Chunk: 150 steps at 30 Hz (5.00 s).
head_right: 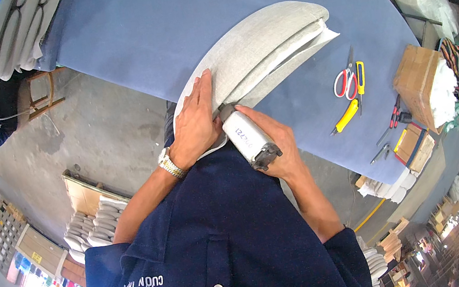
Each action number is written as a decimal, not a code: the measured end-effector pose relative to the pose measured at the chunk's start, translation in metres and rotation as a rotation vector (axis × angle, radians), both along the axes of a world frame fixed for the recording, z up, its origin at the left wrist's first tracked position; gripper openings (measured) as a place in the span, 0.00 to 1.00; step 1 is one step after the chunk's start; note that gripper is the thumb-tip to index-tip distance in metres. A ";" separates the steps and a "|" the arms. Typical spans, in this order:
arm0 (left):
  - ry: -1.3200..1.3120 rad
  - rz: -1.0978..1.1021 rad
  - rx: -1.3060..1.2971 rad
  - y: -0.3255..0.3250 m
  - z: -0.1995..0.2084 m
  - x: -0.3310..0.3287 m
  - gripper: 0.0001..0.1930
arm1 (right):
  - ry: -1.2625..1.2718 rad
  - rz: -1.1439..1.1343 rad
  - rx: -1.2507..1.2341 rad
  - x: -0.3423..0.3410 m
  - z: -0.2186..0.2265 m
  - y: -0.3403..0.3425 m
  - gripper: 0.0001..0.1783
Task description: The person staples fabric onto cushion cores using a pneumatic staple gun, trims excess fabric with a utility knife, and stacks the finished cushions. They handle multiple cushion cores and fabric pieces throughout the process.
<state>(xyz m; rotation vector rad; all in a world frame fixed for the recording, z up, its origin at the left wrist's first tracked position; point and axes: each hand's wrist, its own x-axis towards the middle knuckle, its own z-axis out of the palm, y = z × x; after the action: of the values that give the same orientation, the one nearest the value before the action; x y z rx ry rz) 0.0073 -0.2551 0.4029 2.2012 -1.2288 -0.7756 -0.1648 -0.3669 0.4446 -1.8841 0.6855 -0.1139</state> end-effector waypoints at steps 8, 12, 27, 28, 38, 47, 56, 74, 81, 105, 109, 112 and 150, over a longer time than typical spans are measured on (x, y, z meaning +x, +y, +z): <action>0.040 0.035 -0.002 -0.004 0.001 0.002 0.48 | -0.062 -0.058 0.053 0.010 -0.004 0.007 0.36; 0.085 -0.179 0.021 -0.003 0.007 0.018 0.58 | -0.034 -0.052 0.011 0.008 -0.004 0.007 0.36; 0.135 0.014 0.016 0.027 -0.012 0.019 0.46 | -0.145 -0.004 -0.169 0.017 -0.015 0.010 0.37; 0.125 0.011 0.037 0.027 -0.009 0.019 0.45 | -0.147 -0.006 -0.171 0.017 -0.016 0.011 0.37; 0.028 0.008 0.080 0.027 -0.003 0.017 0.44 | -0.094 0.047 -0.176 0.007 -0.013 0.008 0.37; -0.023 0.063 0.046 0.026 -0.010 0.003 0.45 | -0.047 0.121 -0.110 0.012 -0.004 0.002 0.36; 0.002 0.040 0.053 0.022 -0.005 0.008 0.44 | -0.097 0.050 -0.145 0.008 -0.013 0.011 0.36; 0.056 0.060 0.081 0.022 -0.006 -0.002 0.50 | -0.033 0.042 -0.035 0.007 -0.009 0.020 0.35; 0.523 -0.186 -0.112 0.044 -0.035 0.049 0.60 | -0.095 0.032 -0.051 0.006 -0.015 0.020 0.33; 0.044 0.001 0.111 0.042 -0.004 0.010 0.46 | 0.024 0.071 -0.009 0.014 0.004 0.026 0.32; 0.066 0.000 0.090 0.040 -0.005 0.015 0.46 | -0.008 0.053 -0.024 0.013 -0.003 0.028 0.32; 0.089 -0.005 0.105 0.039 -0.005 0.018 0.46 | -0.011 0.070 -0.053 0.011 -0.002 0.028 0.32; 0.038 0.008 0.215 0.060 0.008 0.009 0.44 | -0.076 0.059 -0.079 0.006 -0.012 0.044 0.39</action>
<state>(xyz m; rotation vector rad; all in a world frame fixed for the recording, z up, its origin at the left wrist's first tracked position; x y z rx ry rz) 0.0167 -0.1950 0.4113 2.3470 -1.1647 -0.9826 -0.1588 -0.3226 0.4330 -1.9635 0.5806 -0.1769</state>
